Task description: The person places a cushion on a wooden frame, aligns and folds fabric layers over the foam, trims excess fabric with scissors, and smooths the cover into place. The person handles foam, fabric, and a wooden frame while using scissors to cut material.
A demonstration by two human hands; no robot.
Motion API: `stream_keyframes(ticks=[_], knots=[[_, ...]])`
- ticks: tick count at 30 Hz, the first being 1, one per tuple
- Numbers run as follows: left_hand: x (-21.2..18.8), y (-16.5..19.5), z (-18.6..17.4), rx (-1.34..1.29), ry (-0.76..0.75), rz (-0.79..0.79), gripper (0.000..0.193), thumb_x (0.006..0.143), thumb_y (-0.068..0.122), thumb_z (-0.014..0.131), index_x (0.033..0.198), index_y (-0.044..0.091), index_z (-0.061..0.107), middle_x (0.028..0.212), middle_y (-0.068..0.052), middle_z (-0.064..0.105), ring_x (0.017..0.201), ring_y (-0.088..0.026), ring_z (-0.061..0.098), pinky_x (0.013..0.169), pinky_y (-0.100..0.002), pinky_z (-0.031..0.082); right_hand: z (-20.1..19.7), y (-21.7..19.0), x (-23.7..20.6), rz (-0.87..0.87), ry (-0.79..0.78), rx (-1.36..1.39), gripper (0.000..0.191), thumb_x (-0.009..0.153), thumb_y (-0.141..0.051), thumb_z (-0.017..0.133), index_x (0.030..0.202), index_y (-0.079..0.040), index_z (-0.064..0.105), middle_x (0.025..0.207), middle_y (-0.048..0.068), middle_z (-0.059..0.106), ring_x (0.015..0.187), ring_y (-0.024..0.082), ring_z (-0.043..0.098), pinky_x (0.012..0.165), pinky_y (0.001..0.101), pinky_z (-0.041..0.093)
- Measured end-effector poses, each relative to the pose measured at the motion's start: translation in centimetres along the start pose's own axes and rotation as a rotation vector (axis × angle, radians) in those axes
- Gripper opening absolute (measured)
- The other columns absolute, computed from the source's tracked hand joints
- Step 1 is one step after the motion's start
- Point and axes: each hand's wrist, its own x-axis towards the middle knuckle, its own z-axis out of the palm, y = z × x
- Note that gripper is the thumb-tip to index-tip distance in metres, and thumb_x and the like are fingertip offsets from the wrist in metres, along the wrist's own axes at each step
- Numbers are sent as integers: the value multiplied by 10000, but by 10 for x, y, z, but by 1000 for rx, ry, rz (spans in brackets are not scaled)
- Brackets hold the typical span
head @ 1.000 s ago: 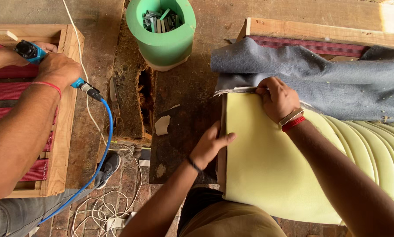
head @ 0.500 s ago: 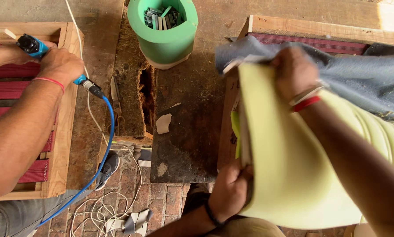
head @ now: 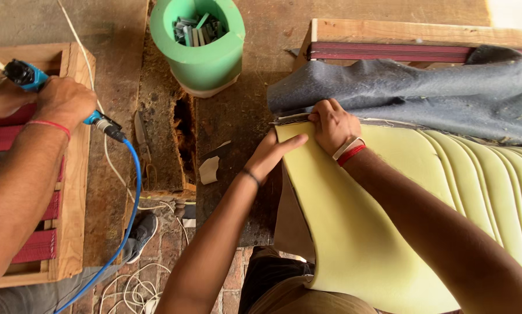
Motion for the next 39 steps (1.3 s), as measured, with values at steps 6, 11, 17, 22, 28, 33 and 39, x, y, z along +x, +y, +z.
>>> stream_keyframes(ticks=[6,11,17,22,28,33,39], knots=[[25,44,26,59,226,337,325,706,163,897,998,90,774,1000,-99,799,927,-219,749,811,-351,581,-26,27,-21,-31,39,198,151,949,-240,680,985,-97,648,1027,110,661,810,320,702,707,426,566],[24,33,22,225,341,440,292,726,145,884,980,113,744,1016,-81,806,948,-214,771,843,-341,587,-108,129,-88,87,-37,-173,308,889,-380,769,999,-95,723,1078,124,680,1023,357,656,901,456,534],[-2,-12,26,278,306,135,564,676,202,938,1123,63,624,1060,-140,770,979,-265,755,857,-369,575,-106,217,-117,276,-496,-338,565,969,-547,498,1341,-150,649,1376,170,616,1270,402,546,1055,508,439],[-2,-10,28,245,393,194,694,712,184,906,1271,44,520,1148,-167,733,1039,-293,741,903,-374,573,-94,205,-109,251,-554,-385,626,957,-553,464,1353,-86,593,1413,217,565,1231,409,571,967,517,473],[3,4,25,226,192,102,624,779,232,840,1267,62,489,1194,-152,738,1080,-286,749,927,-375,590,-100,171,-68,610,-761,-486,664,859,-654,616,1352,-212,668,1374,165,655,1258,371,621,1083,446,488],[-13,-3,22,312,248,128,664,730,202,899,1243,30,514,1218,-206,709,1122,-339,700,948,-419,546,-91,159,-90,447,-412,-567,578,885,-606,634,1229,-147,708,1226,141,719,1098,344,694,940,472,553],[-10,-6,19,242,202,154,683,758,198,879,1283,20,482,1225,-202,701,1123,-324,704,962,-408,549,-73,189,-89,227,-465,-431,350,937,-430,595,1133,-191,759,1141,112,755,1026,351,717,919,478,580]])
